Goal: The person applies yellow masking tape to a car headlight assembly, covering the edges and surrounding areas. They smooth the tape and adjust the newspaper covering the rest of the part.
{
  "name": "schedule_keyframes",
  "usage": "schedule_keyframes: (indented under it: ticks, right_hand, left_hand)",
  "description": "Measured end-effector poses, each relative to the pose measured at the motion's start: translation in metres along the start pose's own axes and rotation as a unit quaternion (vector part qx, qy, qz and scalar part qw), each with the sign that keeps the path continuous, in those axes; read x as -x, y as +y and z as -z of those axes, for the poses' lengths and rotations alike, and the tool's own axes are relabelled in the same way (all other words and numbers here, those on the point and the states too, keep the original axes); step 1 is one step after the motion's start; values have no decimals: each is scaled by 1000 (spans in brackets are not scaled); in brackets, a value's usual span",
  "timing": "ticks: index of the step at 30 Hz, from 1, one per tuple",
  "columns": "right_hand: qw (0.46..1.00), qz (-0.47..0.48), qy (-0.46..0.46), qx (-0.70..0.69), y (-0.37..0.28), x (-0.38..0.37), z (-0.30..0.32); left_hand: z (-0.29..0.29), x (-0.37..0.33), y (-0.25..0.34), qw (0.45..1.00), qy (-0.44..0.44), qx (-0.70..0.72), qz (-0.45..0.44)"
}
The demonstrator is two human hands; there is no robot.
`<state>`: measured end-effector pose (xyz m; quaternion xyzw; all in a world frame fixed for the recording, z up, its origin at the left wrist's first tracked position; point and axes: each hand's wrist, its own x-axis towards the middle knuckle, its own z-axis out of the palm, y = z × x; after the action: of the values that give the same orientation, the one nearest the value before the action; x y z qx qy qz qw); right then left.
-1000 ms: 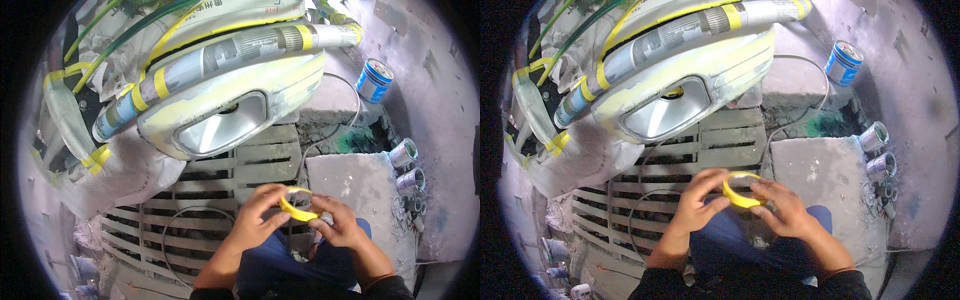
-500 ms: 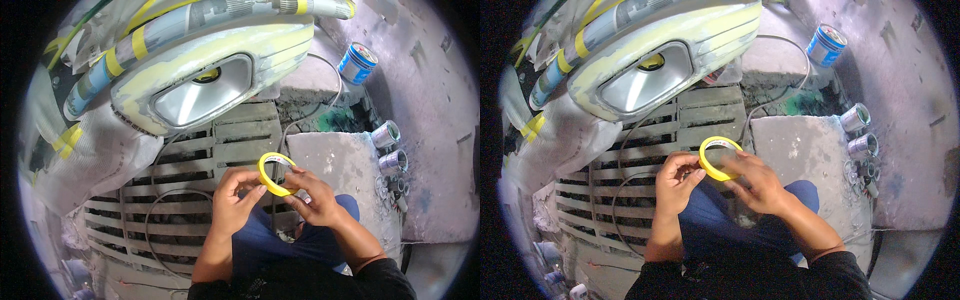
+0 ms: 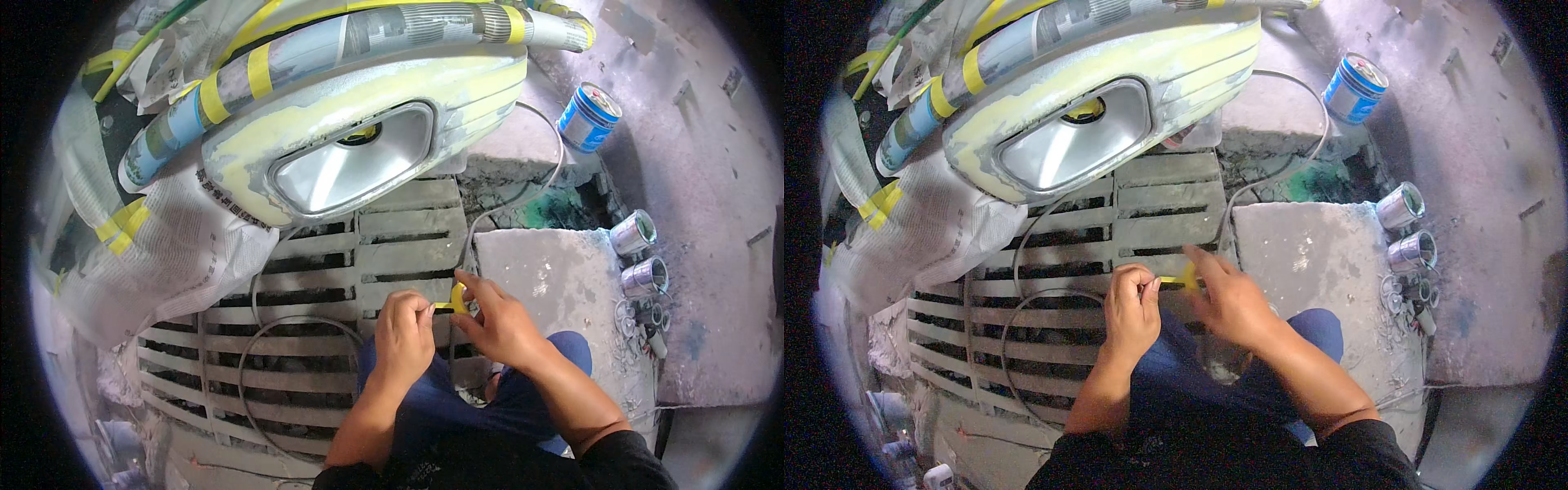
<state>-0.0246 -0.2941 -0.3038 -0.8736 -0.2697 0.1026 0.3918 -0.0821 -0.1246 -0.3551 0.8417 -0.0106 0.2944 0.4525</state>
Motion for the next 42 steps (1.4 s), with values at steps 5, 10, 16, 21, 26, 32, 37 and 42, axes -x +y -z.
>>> schedule_keyframes:
  ticks: [5, 10, 16, 21, 26, 32, 37, 42]
  right_hand:
    - [989, 77, 86, 93, 8, -2, -13]
    - [990, 112, 21, 83, 6, 5, -13]
    - [943, 261, 53, 201, -17, 14, -9]
    - [911, 333, 97, 224, -25, 16, -2]
    - [891, 370, 121, 235, -28, 20, 6]
    - [892, 370, 129, 223, -27, 24, 10]
    - [876, 396, 133, 239, -24, 27, 22]
    - [839, 515, 105, 144, -44, 63, 31]
  left_hand:
    - [2, -2, -7, 999, 0, 11, 34]
    - [6, -6, -13, 998, 5, 29, 54]
    - [7, -9, -17, 994, 26, 71, 82]
    - [5, -12, -6, 987, 48, 84, 125]
    - [3, -15, 14, 984, 87, 84, 130]
    - [-7, -16, 25, 981, 99, 83, 148]
    - [-10, -19, 36, 981, 88, 86, 147]
    - [18, -37, -33, 956, 177, 10, 235]
